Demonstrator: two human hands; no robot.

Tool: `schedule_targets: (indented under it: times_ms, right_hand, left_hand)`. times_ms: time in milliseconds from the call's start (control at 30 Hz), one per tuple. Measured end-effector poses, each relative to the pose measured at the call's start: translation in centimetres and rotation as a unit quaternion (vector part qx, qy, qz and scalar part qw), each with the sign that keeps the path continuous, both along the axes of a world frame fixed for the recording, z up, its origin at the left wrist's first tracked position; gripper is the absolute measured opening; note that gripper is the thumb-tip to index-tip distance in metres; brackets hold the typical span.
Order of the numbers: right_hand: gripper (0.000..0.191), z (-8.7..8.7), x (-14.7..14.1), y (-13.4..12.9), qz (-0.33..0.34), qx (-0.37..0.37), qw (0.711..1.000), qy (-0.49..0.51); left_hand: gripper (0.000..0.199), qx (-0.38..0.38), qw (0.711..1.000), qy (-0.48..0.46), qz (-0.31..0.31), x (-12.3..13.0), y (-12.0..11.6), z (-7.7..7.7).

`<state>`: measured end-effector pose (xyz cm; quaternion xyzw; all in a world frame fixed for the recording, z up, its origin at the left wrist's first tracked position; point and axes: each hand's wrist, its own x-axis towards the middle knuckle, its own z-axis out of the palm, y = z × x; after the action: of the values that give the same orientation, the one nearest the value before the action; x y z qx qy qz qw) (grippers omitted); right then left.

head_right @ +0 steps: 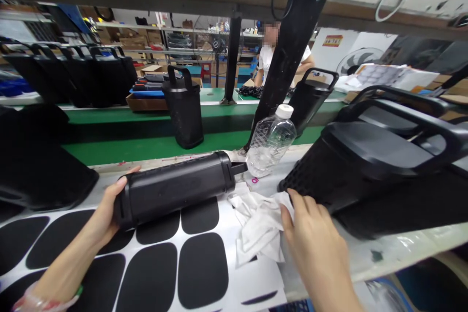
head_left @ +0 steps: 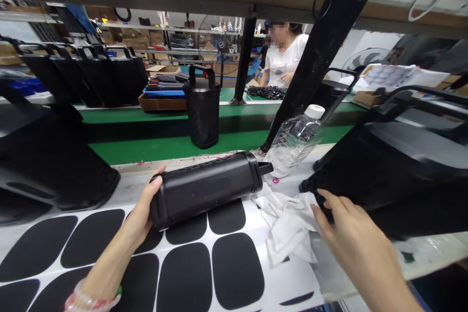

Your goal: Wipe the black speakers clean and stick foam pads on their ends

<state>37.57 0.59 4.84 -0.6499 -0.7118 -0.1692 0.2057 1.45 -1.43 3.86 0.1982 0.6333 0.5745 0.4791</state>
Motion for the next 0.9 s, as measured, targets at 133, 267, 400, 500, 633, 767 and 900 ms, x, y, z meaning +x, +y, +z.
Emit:
schedule_targets:
  times_ms: [133,267,400,500,633,767,900]
  right_hand:
    - [0.03,-1.2,-2.9,0.2,0.116,-0.013,0.991,0.071]
    - [0.037,-1.1,-3.4,2.3,0.156,-0.104,0.973,0.134]
    - [0.038,0.3,-0.9,3.1,0.054,-0.084,0.93,0.354]
    - [0.037,0.4,-0.2,1.6,0.0,-0.165,0.773,0.612]
    - [0.047,-0.9,-1.5,-2.5,0.1,-0.428,0.491,0.752]
    - [0.045,1.3,-2.8,-4.2,0.076,-0.355,0.531,0.766]
    - [0.062,7.9,-3.7,0.4,0.103,0.051,0.852,0.511]
  left_hand:
    - [0.056,0.003,1.0,0.006,0.002,0.2,0.0,0.2]
    - [0.052,-0.001,1.0,0.007,0.005,0.3,0.0,0.3]
    - [0.051,-0.012,1.0,0.01,-0.007,0.1,0.0,0.4]
    - [0.051,-0.016,1.0,0.011,-0.012,0.1,-0.1,0.7]
    - [0.049,-0.01,1.0,0.014,-0.012,0.3,0.1,1.0]
    - [0.046,-0.009,1.0,0.018,0.008,0.5,0.5,0.9]
    - [0.047,0.003,1.0,0.029,0.006,0.3,0.7,0.5]
